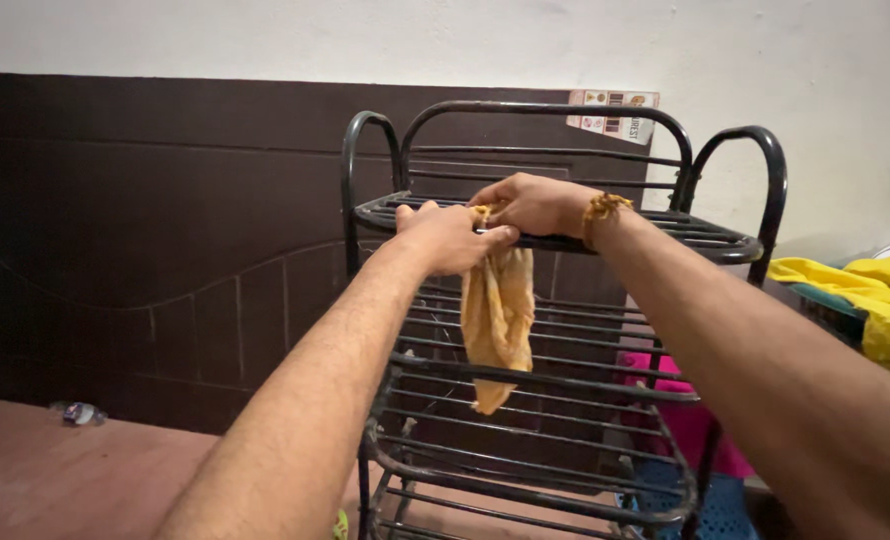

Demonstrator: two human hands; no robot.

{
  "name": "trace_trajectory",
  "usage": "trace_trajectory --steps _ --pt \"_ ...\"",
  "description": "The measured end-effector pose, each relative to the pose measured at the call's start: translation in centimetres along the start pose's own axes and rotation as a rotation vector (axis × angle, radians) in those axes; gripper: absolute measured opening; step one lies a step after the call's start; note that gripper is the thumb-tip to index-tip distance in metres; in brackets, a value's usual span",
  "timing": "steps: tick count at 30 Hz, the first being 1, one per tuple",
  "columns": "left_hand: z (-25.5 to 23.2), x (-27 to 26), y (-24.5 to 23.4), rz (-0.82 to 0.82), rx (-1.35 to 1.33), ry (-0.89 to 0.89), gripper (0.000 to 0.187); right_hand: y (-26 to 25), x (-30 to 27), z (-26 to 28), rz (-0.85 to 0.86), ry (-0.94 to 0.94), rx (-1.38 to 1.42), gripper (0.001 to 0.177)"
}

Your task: The person wipes the metal bars of a black shoe rack using a yellow cloth. They dip the cloth into a white bucket of water, wring it out, and then proceed to wipe the top and side bars of the rack.

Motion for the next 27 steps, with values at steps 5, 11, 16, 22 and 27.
trace_trajectory --steps 5,11,16,22,27 --pt "0.0 0.0 -0.2 0.004 0.026 0.010 0.073 1.0 1.1 0.9 0.007 0.016 0.061 0.048" --pt "0.3 0.1 0.1 0.038 -0.037 0.010 0.061 0.8 2.4 0.5 0.012 -0.063 0.174 0.042" --pt "0.5 -0.2 -0.1 0.021 -0.069 0.021 0.053 0.7 2.1 0.1 -0.032 -0.150 0.085 0.036" --pt "0.8 0.2 -0.1 0.034 -0.111 0.030 0.051 0.4 0.9 0.3 0.016 -0.181 -0.073 0.043" --pt "1.0 0.1 -0.1 0.030 -0.165 0.011 0.054 -1.9 -2.7 -1.4 -0.033 -0.004 -0.151 0.046"
Point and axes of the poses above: each hand's wrist, its own x-axis towards the middle knuckle, its own y-axis out of the palm, z = x × y, the point moved 7 cm from there along x, towards the middle knuckle, and after that the axes turned 13 degrees about x, right-handed, at the moved point
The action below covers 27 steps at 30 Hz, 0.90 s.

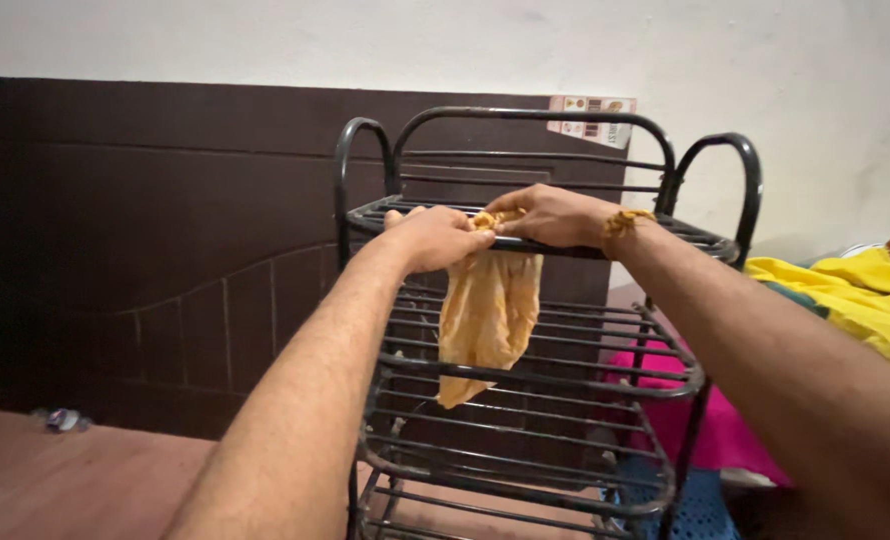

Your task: The person wipes the metal bars of a black shoe rack using a yellow cloth. They dip the cloth into a white bucket of water, wring it out, and then proceed to wipe the top and side bars of the rack.

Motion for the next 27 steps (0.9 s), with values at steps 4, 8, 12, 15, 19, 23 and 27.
trace_trajectory --steps 4,8,12,15,19,23,27 --pt "0.3 0.5 0.4 0.007 -0.003 -0.012 0.058 -1.8 -3.4 -1.6 0.002 0.154 -0.017 0.046" --pt "0.7 1.0 0.7 -0.010 -0.006 -0.007 0.061 -4.3 -7.0 -3.7 -0.045 0.324 -0.041 0.049" --pt "1.0 1.5 1.0 -0.017 -0.024 -0.011 0.061 -7.2 -9.6 -6.2 -0.051 0.352 -0.159 0.053" --pt "1.1 1.5 1.0 -0.021 -0.034 -0.013 0.061 -8.7 -10.8 -8.3 -0.032 0.420 -0.184 0.053" --pt "1.1 1.2 0.8 -0.007 -0.038 -0.012 0.061 -10.3 -11.9 -10.3 -0.033 0.497 -0.207 0.053" --pt "0.8 1.1 0.8 -0.015 -0.015 -0.025 0.061 -10.2 -11.7 -10.7 -0.056 0.449 -0.182 0.053" --pt "0.9 1.2 0.6 -0.037 0.040 -0.033 0.062 -9.5 -11.5 -11.1 -0.100 0.351 -0.065 0.049"
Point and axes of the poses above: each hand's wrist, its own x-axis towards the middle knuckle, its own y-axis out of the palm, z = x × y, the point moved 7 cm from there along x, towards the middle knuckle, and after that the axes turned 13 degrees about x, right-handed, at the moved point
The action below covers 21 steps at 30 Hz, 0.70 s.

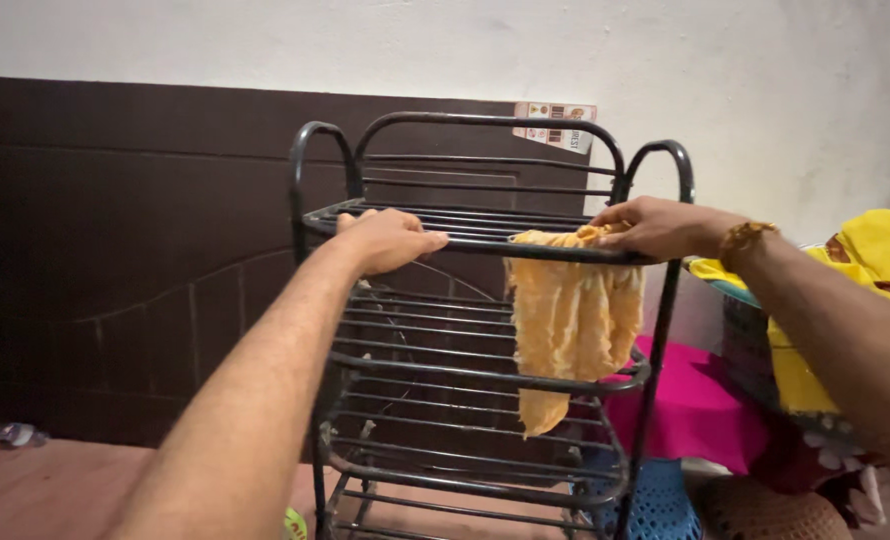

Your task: The person wipes the metal bars of a black shoe rack using a yellow cloth. They dip the cloth into a white bucket of water, wring it out, and then proceed to wipe the top and side bars of the rack.

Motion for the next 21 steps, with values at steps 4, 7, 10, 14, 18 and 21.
trace_trajectory --steps 4,7,10,14,18,21 --pt "-0.1 -0.2 0.1 0.039 0.053 -0.026 0.065 1.3 0.3 0.8 -0.036 -0.035 0.080 0.042" --pt "-0.2 -0.4 0.1 0.050 0.061 -0.036 0.066 1.8 0.1 2.9 -0.030 -0.098 0.080 0.040" --pt "0.1 -0.3 0.0 0.064 0.055 -0.047 0.066 2.9 0.2 5.0 0.031 -0.107 0.135 0.037" --pt "0.0 -0.6 0.0 0.090 0.074 -0.069 0.074 4.4 0.9 6.8 0.015 -0.118 0.143 0.040" --pt "-0.2 -0.8 -0.4 0.089 0.106 -0.117 0.087 4.6 1.1 7.3 -0.067 -0.264 0.138 0.041" --pt "0.0 -1.2 -0.4 0.094 0.126 -0.152 0.098 4.7 1.4 7.2 -0.071 -0.298 0.144 0.042"
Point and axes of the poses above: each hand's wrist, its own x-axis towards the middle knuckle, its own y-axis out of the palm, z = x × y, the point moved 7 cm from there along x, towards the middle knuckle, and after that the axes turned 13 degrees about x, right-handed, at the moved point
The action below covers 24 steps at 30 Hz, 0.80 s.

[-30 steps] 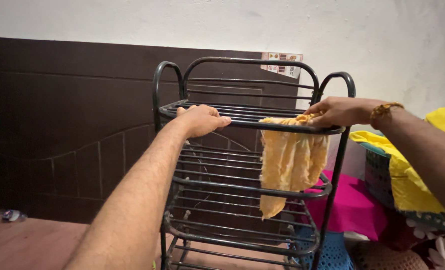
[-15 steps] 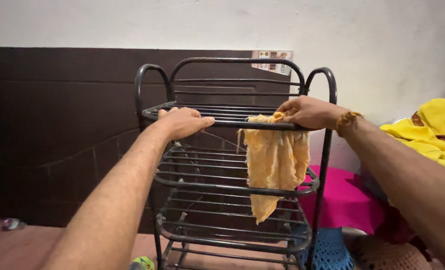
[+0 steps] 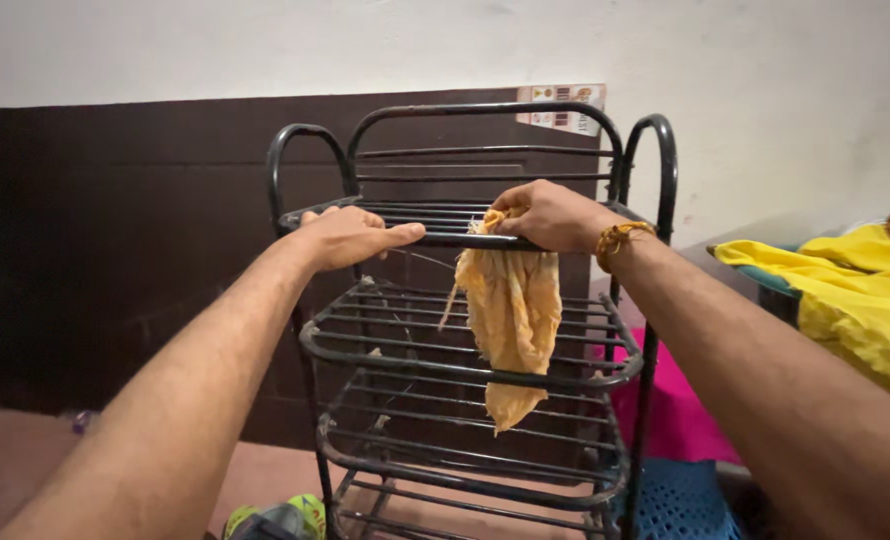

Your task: The person wipes the metal bars of a black shoe rack using a yellow cloth. They dip the cloth into a white bucket of water, wring it out, and then proceed to wipe the top and side bars of the rack.

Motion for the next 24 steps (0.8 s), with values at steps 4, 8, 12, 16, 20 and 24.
trace_trajectory --steps 4,8,12,16,20,24 --pt "-0.1 0.0 -0.2 -0.058 0.009 -0.014 0.109 0.0 -0.1 0.2 -0.004 0.046 -0.013 0.041" --pt "0.0 -0.9 -0.4 -0.103 -0.016 -0.064 0.118 0.0 -0.5 0.1 -0.003 0.076 0.066 0.039" --pt "-0.8 -2.4 -0.7 -0.075 0.088 -0.131 0.114 -0.1 -0.3 0.3 0.000 0.029 0.040 0.037" --pt "-1.3 -3.6 -0.3 -0.051 0.021 -0.205 0.115 -0.2 -0.3 0.2 0.006 0.032 0.063 0.035" --pt "-1.7 -3.7 -0.4 -0.043 0.034 -0.255 0.115 0.0 0.2 -0.1 0.015 0.027 0.079 0.036" --pt "-2.0 -3.8 -0.6 -0.021 0.050 -0.261 0.116 0.0 0.7 -0.4 0.025 0.022 0.090 0.036"
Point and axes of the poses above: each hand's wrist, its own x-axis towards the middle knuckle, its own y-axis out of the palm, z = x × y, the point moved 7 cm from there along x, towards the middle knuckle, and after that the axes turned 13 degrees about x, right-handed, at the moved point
